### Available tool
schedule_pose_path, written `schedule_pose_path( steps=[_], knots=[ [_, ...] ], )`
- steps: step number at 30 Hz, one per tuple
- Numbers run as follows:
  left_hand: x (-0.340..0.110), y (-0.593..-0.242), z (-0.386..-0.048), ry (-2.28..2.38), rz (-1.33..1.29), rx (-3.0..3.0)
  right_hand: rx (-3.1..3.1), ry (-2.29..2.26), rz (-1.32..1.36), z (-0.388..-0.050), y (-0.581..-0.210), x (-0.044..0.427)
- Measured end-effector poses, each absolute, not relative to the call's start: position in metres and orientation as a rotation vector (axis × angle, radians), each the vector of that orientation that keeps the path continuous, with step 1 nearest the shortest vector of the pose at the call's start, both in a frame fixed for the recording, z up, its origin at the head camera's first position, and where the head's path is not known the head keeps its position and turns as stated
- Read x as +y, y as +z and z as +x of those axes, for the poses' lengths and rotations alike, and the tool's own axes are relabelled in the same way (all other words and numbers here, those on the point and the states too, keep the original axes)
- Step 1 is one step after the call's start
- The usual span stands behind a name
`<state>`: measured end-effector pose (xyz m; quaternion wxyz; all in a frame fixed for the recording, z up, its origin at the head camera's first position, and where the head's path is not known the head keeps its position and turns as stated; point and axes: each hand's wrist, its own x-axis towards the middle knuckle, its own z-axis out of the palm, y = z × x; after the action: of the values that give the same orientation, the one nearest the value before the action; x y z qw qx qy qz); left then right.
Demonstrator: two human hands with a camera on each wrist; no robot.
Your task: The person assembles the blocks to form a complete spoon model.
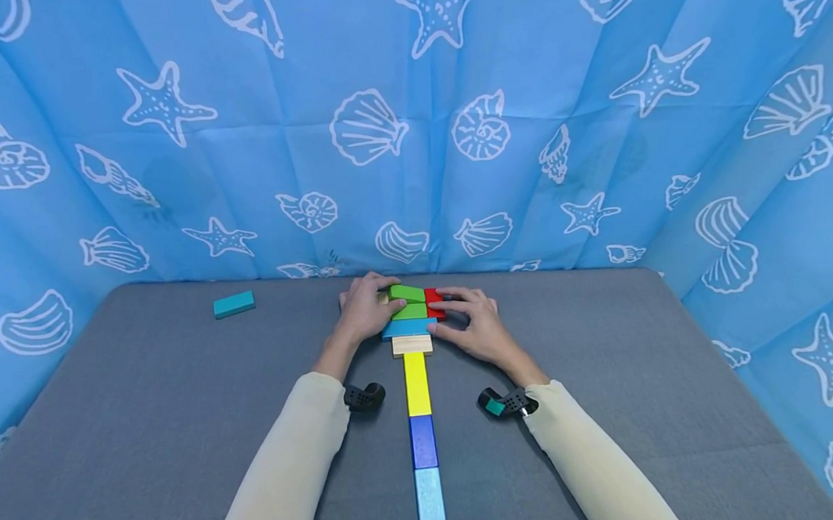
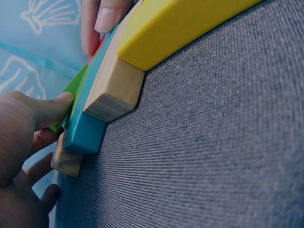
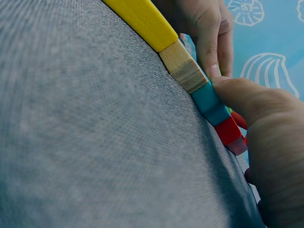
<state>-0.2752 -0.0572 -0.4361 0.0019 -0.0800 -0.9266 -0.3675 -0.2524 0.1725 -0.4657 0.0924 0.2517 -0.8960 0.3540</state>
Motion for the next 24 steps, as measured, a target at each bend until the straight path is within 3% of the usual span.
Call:
schedule_pose_path(
  steps=[24],
  knots=[
    [-0.0635, -0.4383, -0.2756, -1.217, -0.316, -2.931, -2.662, 1.044, 0.748, -0.2519, -0.4659, 0.1729]
  ],
)
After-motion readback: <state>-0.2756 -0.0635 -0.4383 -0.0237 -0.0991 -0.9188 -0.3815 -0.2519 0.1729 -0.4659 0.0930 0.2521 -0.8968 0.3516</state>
